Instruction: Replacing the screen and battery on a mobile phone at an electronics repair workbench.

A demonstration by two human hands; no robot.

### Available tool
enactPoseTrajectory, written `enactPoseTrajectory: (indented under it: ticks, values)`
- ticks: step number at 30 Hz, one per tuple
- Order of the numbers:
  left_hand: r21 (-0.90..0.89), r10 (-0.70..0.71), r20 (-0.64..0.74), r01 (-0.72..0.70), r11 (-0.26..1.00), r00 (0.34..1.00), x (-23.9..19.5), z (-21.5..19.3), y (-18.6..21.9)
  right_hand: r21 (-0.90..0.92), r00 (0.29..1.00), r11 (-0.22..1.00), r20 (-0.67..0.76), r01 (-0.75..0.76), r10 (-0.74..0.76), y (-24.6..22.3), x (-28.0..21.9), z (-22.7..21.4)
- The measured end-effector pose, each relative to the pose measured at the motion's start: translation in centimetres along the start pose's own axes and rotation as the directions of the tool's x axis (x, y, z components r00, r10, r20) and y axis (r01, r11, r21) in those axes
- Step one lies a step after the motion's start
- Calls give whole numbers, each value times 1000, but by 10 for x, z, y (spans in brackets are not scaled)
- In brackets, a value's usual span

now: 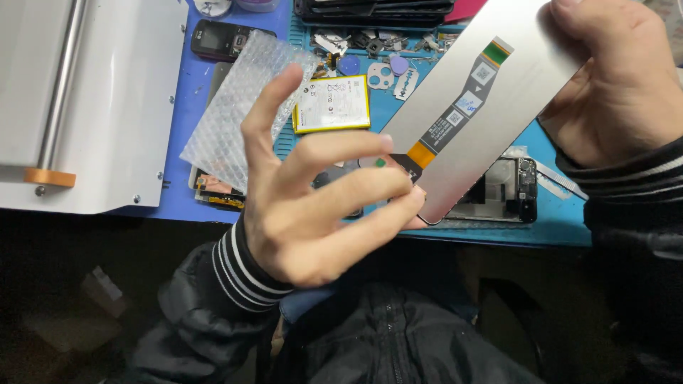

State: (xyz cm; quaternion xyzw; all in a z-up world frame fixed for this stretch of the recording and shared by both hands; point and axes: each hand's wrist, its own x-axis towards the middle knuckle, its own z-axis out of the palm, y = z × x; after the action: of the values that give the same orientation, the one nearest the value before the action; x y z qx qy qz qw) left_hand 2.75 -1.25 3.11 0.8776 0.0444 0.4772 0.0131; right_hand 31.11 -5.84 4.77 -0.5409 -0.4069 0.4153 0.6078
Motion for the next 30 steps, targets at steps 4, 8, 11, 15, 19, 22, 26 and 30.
enactPoseTrajectory:
  ticks: [4, 8, 11, 15, 19, 22, 26, 30]
  values:
    - [119, 48, -62, -40, 992, 997, -3, -5, 9, -37, 1000, 999, -4, 7, -7, -3, -1, 1]
    - [151, 41, -63, -31, 988, 997, -3, -7, 14, -61, 997, 998, 71, 23, -19, -5, 0, 0]
    - [177, 22, -69, -10, 984, 997, -4, -9, 16, -42, 997, 999, 64, 33, -31, -4, -2, 1]
    - [190, 24, -78, -9, 982, 997, -4, -11, 15, 20, 998, 999, 56, 31, -32, -6, -2, 5]
    - [206, -3, -41, 12, 979, 999, -5, -12, 15, -14, 995, 999, 99, 31, -29, -6, 0, 2]
    - [166, 27, -125, -6, 986, 992, -3, -7, 8, 9, 997, 999, 58, 53, -54, -2, 1, 0]
    - [68, 25, 148, -35, 997, 989, 5, -9, 0, 112, 998, 993, 53, 35, -41, -4, -1, 4]
    - [19, 49, 201, -53, 998, 978, 7, -4, -2, 98, 998, 995, 51, 17, -23, -1, 0, -2]
